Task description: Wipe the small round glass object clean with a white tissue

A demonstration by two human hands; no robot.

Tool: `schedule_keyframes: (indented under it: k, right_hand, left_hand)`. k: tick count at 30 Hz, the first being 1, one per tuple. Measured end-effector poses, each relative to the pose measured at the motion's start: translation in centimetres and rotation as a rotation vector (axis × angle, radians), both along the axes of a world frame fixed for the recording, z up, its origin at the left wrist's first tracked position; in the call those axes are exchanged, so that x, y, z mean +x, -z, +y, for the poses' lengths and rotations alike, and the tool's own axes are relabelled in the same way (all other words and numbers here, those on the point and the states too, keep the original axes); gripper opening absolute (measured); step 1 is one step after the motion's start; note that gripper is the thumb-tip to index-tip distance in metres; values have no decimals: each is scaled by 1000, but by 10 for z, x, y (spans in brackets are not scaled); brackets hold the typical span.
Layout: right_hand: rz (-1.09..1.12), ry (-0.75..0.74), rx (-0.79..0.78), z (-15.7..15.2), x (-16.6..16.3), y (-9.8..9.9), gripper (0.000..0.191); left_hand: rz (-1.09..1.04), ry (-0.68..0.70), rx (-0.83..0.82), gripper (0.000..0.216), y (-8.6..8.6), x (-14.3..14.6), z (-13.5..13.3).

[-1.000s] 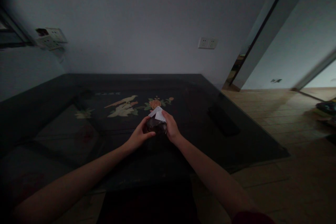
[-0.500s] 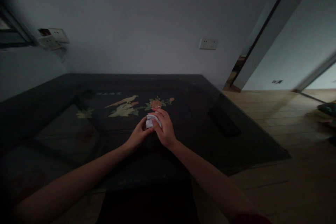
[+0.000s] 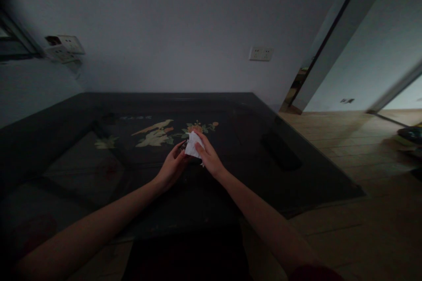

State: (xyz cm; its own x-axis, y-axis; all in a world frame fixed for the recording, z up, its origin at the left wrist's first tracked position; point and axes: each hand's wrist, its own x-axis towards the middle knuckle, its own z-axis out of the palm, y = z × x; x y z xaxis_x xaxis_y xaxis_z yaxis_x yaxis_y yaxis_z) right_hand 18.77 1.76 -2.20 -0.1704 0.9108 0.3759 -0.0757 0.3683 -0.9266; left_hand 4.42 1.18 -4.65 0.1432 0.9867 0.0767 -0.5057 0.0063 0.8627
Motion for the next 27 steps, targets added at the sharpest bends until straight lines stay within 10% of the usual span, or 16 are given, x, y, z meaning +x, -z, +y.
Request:
schedule_keyframes:
  k: [16, 27]
  right_hand:
    - [56, 133, 24, 0, -1, 1, 41]
    - [-260, 30, 338, -5, 5, -3, 46]
  left_hand:
    - [129, 86, 120, 66, -3, 3, -8]
    - [-16, 10, -40, 59, 1, 2, -2]
